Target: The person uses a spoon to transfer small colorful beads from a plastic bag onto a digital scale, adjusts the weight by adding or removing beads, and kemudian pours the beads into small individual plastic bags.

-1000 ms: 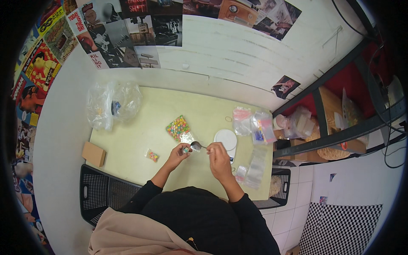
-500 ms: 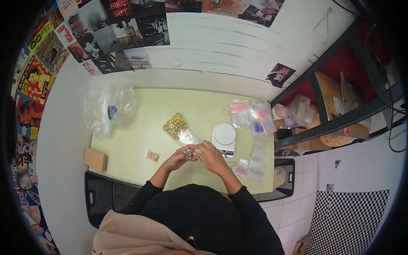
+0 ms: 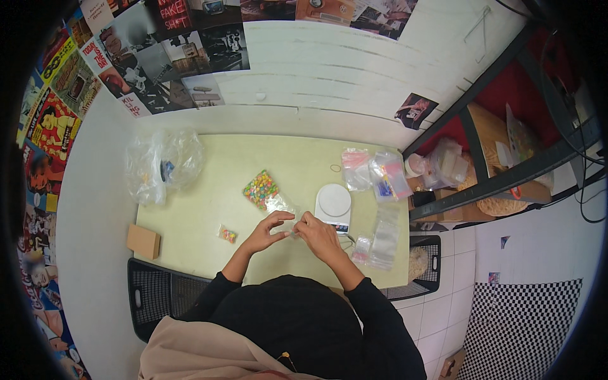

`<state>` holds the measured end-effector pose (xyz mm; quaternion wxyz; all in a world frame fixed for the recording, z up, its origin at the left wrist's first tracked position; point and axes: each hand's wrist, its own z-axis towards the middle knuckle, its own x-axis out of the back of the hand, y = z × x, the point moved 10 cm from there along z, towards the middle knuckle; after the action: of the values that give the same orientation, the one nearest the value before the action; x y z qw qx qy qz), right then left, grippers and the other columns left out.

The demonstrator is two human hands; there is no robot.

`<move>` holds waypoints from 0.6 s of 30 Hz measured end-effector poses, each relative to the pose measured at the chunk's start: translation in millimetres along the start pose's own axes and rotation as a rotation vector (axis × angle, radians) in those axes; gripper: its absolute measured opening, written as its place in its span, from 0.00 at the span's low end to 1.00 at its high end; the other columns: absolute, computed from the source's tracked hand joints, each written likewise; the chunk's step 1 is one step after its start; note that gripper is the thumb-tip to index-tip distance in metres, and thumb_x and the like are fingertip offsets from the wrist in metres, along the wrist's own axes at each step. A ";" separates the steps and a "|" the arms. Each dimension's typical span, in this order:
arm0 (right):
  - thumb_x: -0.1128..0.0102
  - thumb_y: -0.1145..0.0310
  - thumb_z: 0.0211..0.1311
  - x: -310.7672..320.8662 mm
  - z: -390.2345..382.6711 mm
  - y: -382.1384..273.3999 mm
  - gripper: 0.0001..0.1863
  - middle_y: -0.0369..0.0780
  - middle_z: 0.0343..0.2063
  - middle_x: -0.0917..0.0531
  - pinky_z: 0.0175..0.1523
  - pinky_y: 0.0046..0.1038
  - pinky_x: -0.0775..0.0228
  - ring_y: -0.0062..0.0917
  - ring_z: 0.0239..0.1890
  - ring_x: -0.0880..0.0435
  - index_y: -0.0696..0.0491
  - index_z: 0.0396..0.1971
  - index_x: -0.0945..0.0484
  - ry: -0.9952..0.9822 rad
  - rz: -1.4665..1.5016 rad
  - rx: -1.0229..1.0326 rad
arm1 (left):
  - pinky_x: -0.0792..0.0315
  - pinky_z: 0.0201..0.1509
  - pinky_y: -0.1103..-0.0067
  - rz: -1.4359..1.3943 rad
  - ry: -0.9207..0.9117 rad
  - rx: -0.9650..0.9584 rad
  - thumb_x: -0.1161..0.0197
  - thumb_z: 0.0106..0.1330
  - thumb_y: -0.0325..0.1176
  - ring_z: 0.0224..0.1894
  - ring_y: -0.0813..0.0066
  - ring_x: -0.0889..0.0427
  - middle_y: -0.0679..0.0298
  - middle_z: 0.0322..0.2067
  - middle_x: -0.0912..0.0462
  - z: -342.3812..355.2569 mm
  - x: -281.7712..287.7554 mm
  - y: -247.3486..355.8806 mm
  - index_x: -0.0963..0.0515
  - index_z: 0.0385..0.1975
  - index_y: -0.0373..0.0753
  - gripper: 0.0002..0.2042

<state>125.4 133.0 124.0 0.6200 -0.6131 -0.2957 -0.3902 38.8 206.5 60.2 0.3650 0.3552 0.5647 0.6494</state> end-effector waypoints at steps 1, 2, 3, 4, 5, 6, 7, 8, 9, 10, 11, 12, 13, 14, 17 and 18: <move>0.37 0.68 0.56 -2.0 -1.9 3.4 0.05 0.35 0.32 0.26 0.31 0.35 0.29 0.32 0.32 0.19 0.48 0.31 0.23 0.005 -0.003 -0.006 | 0.34 0.59 0.72 0.085 0.000 -0.047 0.33 0.57 0.30 0.55 0.68 0.28 0.62 0.50 0.25 0.7 -1.0 8.1 0.24 0.51 0.42 0.20; 0.37 0.68 0.56 -3.6 -2.8 4.6 0.05 0.35 0.32 0.26 0.31 0.35 0.29 0.32 0.32 0.19 0.48 0.31 0.23 0.007 -0.003 -0.010 | 0.32 0.58 0.73 0.141 -0.004 -0.039 0.32 0.57 0.29 0.54 0.69 0.27 0.61 0.49 0.24 0.3 -1.9 8.6 0.23 0.49 0.41 0.18; 0.38 0.68 0.56 -4.3 -3.1 5.2 0.05 0.35 0.32 0.25 0.31 0.35 0.29 0.32 0.32 0.19 0.48 0.31 0.23 0.014 0.011 -0.011 | 0.31 0.57 0.74 0.197 -0.008 -0.032 0.31 0.57 0.29 0.53 0.69 0.25 0.61 0.47 0.23 0.4 -2.8 9.0 0.22 0.47 0.40 0.17; 0.38 0.68 0.56 -4.6 -3.4 5.8 0.04 0.35 0.32 0.25 0.31 0.35 0.29 0.32 0.31 0.19 0.48 0.31 0.23 0.021 0.026 -0.012 | 0.30 0.55 0.75 0.253 -0.013 -0.025 0.31 0.56 0.28 0.52 0.69 0.24 0.61 0.46 0.23 0.3 -4.2 9.5 0.20 0.45 0.39 0.15; 0.38 0.68 0.56 -4.8 -3.3 6.0 0.04 0.34 0.32 0.25 0.31 0.35 0.29 0.32 0.31 0.19 0.48 0.31 0.23 0.029 0.042 -0.014 | 0.28 0.53 0.76 0.207 0.017 0.009 0.31 0.56 0.27 0.49 0.70 0.23 0.61 0.44 0.22 0.4 -2.5 8.5 0.20 0.44 0.38 0.15; 0.38 0.67 0.56 -6.5 -3.0 7.1 0.04 0.35 0.33 0.25 0.31 0.35 0.29 0.32 0.32 0.19 0.48 0.31 0.23 0.021 0.055 -0.030 | 0.27 0.50 0.77 0.160 0.046 0.043 0.32 0.57 0.26 0.46 0.71 0.21 0.61 0.41 0.21 0.8 -1.6 7.7 0.20 0.43 0.38 0.14; 0.38 0.67 0.57 -8.4 -2.6 8.1 0.04 0.35 0.33 0.25 0.32 0.35 0.29 0.33 0.32 0.19 0.48 0.31 0.23 0.014 0.069 -0.047 | 0.26 0.47 0.78 0.114 0.074 0.076 0.32 0.57 0.25 0.43 0.72 0.20 0.61 0.38 0.20 0.6 0.2 5.4 0.19 0.43 0.38 0.13; 0.38 0.66 0.57 -8.5 -3.6 9.8 0.05 0.35 0.34 0.24 0.32 0.36 0.29 0.33 0.32 0.19 0.49 0.30 0.23 0.009 0.081 -0.067 | 0.25 0.47 0.78 0.126 0.069 0.084 0.33 0.57 0.25 0.41 0.72 0.20 0.61 0.36 0.20 1.6 -0.6 5.0 0.20 0.42 0.37 0.13; 0.38 0.65 0.57 -9.8 -4.7 11.7 0.06 0.34 0.35 0.24 0.33 0.35 0.29 0.34 0.33 0.19 0.49 0.31 0.23 0.010 0.092 -0.063 | 0.25 0.46 0.78 0.137 0.062 0.091 0.33 0.57 0.24 0.39 0.72 0.19 0.61 0.34 0.19 2.9 -1.0 4.4 0.20 0.42 0.35 0.12; 0.38 0.64 0.57 -13.3 -5.8 16.1 0.07 0.34 0.36 0.24 0.33 0.35 0.29 0.35 0.33 0.19 0.49 0.32 0.23 0.011 0.103 -0.061 | 0.25 0.45 0.79 0.149 0.055 0.097 0.33 0.57 0.23 0.37 0.72 0.19 0.62 0.32 0.19 4.1 -1.6 3.6 0.20 0.41 0.34 0.12; 0.37 0.63 0.58 -15.5 -8.9 20.4 0.08 0.34 0.37 0.24 0.33 0.35 0.30 0.35 0.33 0.19 0.49 0.33 0.23 0.010 0.112 -0.062 | 0.25 0.44 0.78 0.156 0.038 0.110 0.33 0.57 0.23 0.36 0.72 0.19 0.62 0.32 0.19 4.0 -4.9 -1.4 0.20 0.40 0.34 0.11; 0.38 0.63 0.58 -21.3 -10.6 25.5 0.08 0.35 0.37 0.23 0.35 0.36 0.30 0.36 0.34 0.19 0.49 0.34 0.24 -0.008 0.147 -0.088 | 0.25 0.43 0.77 0.163 0.019 0.122 0.33 0.57 0.23 0.36 0.72 0.19 0.62 0.31 0.19 4.0 -7.3 -7.0 0.20 0.39 0.34 0.10; 0.38 0.63 0.58 -29.2 -10.3 29.5 0.09 0.35 0.38 0.23 0.36 0.37 0.29 0.37 0.36 0.19 0.49 0.35 0.25 -0.024 0.183 -0.115 | 0.25 0.43 0.77 0.171 -0.002 0.133 0.33 0.57 0.23 0.35 0.72 0.19 0.61 0.31 0.19 3.4 -9.1 -12.0 0.20 0.38 0.34 0.09; 0.39 0.62 0.58 -32.9 -12.1 30.6 0.10 0.36 0.38 0.23 0.38 0.38 0.29 0.37 0.37 0.19 0.49 0.37 0.25 -0.044 0.218 -0.152 | 0.25 0.41 0.77 0.240 -0.012 0.103 0.35 0.58 0.22 0.35 0.72 0.19 0.61 0.31 0.19 2.0 -11.2 -12.1 0.20 0.37 0.34 0.08; 0.39 0.62 0.58 -28.1 -20.9 36.0 0.12 0.37 0.36 0.22 0.39 0.38 0.29 0.38 0.38 0.19 0.48 0.39 0.26 -0.035 0.153 -0.234 | 0.26 0.38 0.77 0.373 0.034 0.055 0.37 0.59 0.20 0.33 0.70 0.19 0.60 0.31 0.20 -6.1 -1.1 -19.2 0.21 0.33 0.34 0.04; 0.40 0.62 0.59 -25.4 -27.1 46.3 0.10 0.38 0.35 0.22 0.40 0.38 0.28 0.38 0.38 0.19 0.48 0.38 0.25 -0.003 0.142 -0.272 | 0.26 0.38 0.77 0.373 0.100 0.069 0.38 0.59 0.20 0.32 0.70 0.19 0.60 0.31 0.20 -11.2 9.3 -28.3 0.21 0.32 0.34 0.03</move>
<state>148.4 106.6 76.0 0.5568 -0.7115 -0.1969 -0.3808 26.6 212.1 31.3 0.1976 0.4334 0.5285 0.7027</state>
